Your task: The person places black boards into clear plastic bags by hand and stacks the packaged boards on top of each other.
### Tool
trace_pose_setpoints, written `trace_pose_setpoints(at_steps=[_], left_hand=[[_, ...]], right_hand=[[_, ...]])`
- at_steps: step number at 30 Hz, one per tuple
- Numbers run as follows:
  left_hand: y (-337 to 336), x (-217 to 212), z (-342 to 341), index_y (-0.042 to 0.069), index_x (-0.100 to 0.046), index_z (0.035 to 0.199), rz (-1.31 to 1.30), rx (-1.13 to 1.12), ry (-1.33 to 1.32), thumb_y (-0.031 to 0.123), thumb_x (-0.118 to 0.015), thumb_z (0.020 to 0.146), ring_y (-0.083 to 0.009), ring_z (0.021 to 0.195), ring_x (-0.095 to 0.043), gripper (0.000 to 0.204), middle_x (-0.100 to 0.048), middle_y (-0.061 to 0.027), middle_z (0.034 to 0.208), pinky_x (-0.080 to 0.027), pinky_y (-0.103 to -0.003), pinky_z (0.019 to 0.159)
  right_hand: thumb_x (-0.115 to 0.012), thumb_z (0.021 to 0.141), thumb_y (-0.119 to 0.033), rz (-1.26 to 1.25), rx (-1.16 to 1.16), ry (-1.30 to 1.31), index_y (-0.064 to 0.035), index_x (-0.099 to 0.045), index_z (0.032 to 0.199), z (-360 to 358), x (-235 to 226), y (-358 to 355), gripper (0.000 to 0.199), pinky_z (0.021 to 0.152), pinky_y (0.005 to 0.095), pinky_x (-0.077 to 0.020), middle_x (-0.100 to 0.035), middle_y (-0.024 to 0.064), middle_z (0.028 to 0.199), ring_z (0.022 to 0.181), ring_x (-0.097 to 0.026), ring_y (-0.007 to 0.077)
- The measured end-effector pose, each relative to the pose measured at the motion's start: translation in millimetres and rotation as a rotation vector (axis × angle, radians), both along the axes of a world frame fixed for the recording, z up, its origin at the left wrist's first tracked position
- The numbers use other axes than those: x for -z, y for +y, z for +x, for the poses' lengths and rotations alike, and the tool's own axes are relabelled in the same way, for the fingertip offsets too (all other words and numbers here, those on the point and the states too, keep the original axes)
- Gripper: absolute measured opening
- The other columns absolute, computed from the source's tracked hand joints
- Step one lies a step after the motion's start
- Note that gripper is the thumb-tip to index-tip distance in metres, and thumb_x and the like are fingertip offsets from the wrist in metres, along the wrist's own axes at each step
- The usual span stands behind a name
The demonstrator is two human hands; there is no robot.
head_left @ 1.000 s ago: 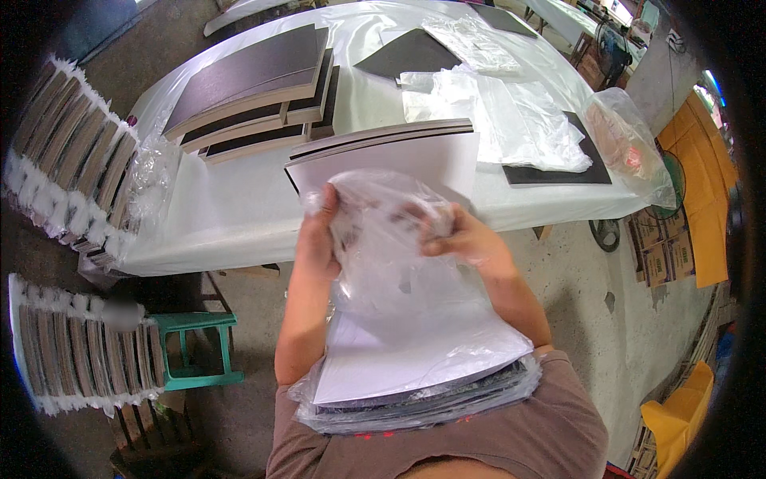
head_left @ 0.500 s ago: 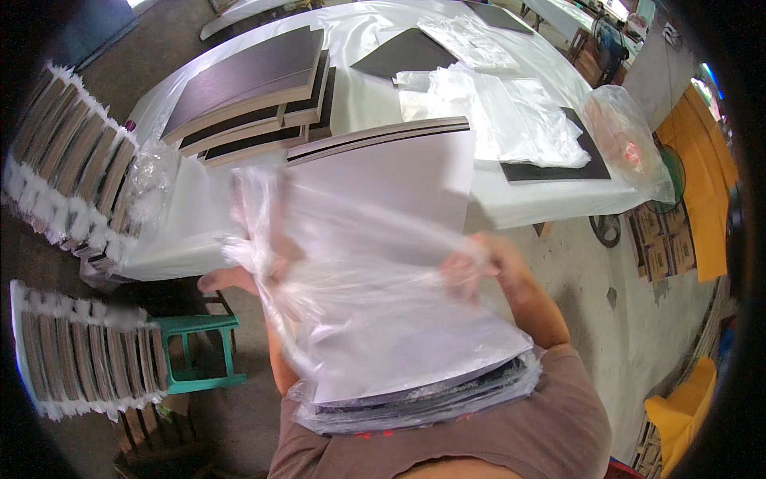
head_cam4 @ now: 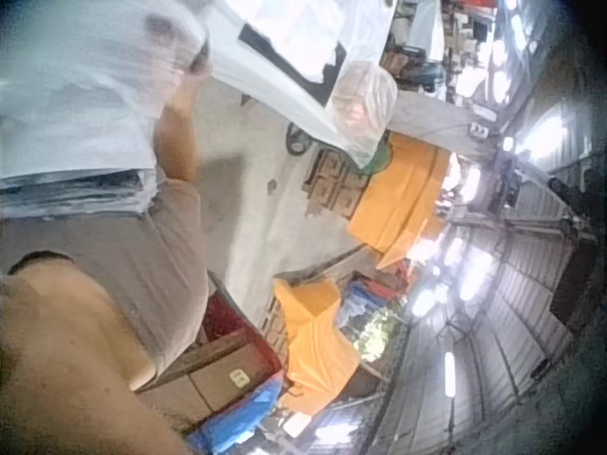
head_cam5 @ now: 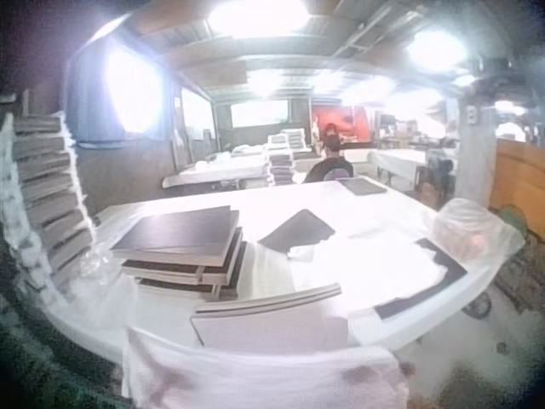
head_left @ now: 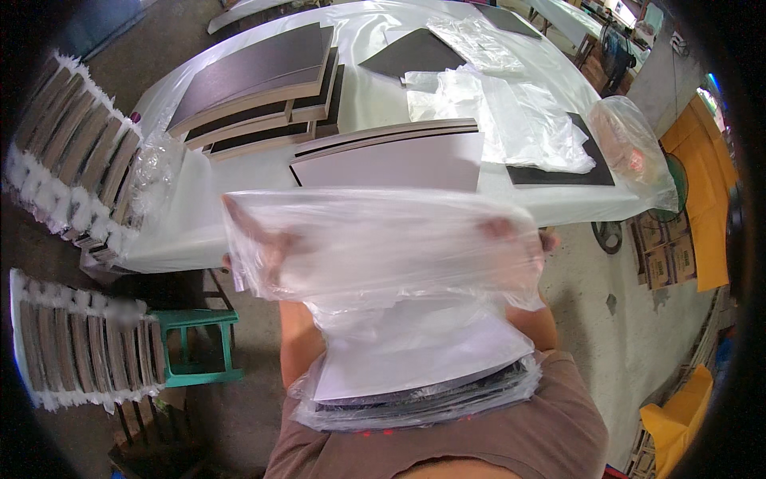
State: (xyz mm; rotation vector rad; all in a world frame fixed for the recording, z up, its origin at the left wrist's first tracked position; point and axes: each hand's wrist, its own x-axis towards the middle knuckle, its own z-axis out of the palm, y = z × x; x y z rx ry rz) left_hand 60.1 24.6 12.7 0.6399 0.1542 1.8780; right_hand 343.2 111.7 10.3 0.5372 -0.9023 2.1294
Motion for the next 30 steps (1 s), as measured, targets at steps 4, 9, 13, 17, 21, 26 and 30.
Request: trace_pose_setpoints(at_steps=[4,9,13,17,21,26,30], left_hand=[[-21,11,-14,0.007,-0.047,0.108,-0.154,0.093,0.269,0.014,-0.059,0.066,-0.0199,0.089,-0.051,0.045,-0.052,-0.0082,0.098,-0.041,-0.033,0.079],[-11,-1,-24,0.009,-0.05,0.104,-0.534,0.117,0.78,0.004,-0.061,0.062,-0.02,0.09,-0.049,0.043,-0.052,-0.0074,0.095,-0.041,-0.032,0.078],[11,-21,-12,0.009,-0.052,0.101,-0.64,-0.57,1.208,-0.006,-0.061,0.058,-0.0202,0.087,-0.049,0.047,-0.051,-0.0073,0.09,-0.042,-0.029,0.074],[54,-32,9,0.005,-0.053,0.104,-0.454,-1.267,1.523,-0.016,-0.056,0.051,-0.0219,0.077,-0.053,0.057,-0.048,-0.0089,0.083,-0.044,-0.026,0.067],[54,-19,12,0.003,-0.055,0.103,-0.2,-1.427,1.567,-0.019,-0.052,0.049,-0.0256,0.074,-0.056,0.058,-0.05,-0.0105,0.086,-0.045,-0.025,0.064],[25,-17,-6,-0.001,-0.057,0.087,-0.028,-1.196,1.541,-0.013,-0.048,0.053,-0.0244,0.075,-0.057,0.038,-0.057,-0.0123,0.081,-0.044,-0.025,0.066],[14,-41,-4,-0.003,-0.054,0.079,-0.066,-0.771,1.396,-0.002,-0.048,0.057,-0.0188,0.068,-0.055,0.023,-0.058,-0.0109,0.071,-0.042,-0.024,0.064]], right_hand=[[-0.062,0.072,-0.032,0.121,0.444,-0.416,-0.0014,-0.055,0.092,-22,-13,-6,0.037,0.068,0.0389,-0.0447,-0.055,0.0117,0.09,0.077,-0.053,0.0216],[-0.068,0.066,-0.013,-0.147,0.372,-0.653,0.0033,-0.05,0.103,33,-4,24,0.044,0.062,0.0274,-0.0447,-0.058,0.0097,0.082,0.068,-0.056,0.0153],[-0.068,0.062,-0.005,-0.009,0.653,-0.868,-0.0009,-0.054,0.091,33,-32,54,0.033,0.065,0.0245,-0.0416,-0.055,0.0057,0.078,0.067,-0.051,0.0119],[-0.058,0.058,0.007,0.594,1.414,-1.152,-0.0044,-0.052,0.081,-1,-42,77,0.026,0.055,0.0253,-0.038,-0.05,0.0039,0.076,0.063,-0.045,0.0129],[-0.057,0.059,0.011,0.658,1.893,-1.113,-0.005,-0.053,0.084,-19,-33,85,0.03,0.046,0.0261,-0.0367,-0.047,0.0073,0.077,0.063,-0.047,0.0165],[-0.06,0.059,0.009,0.572,1.972,-0.959,-0.0078,-0.059,0.088,-24,-18,64,0.034,0.045,0.0247,-0.0374,-0.051,0.0062,0.086,0.059,-0.049,0.0135],[-0.053,0.057,0.013,0.653,1.898,-1.071,-0.0067,-0.061,0.086,-7,-42,56,0.036,0.046,0.0216,-0.036,-0.053,0.005,0.089,0.058,-0.046,0.0111]])
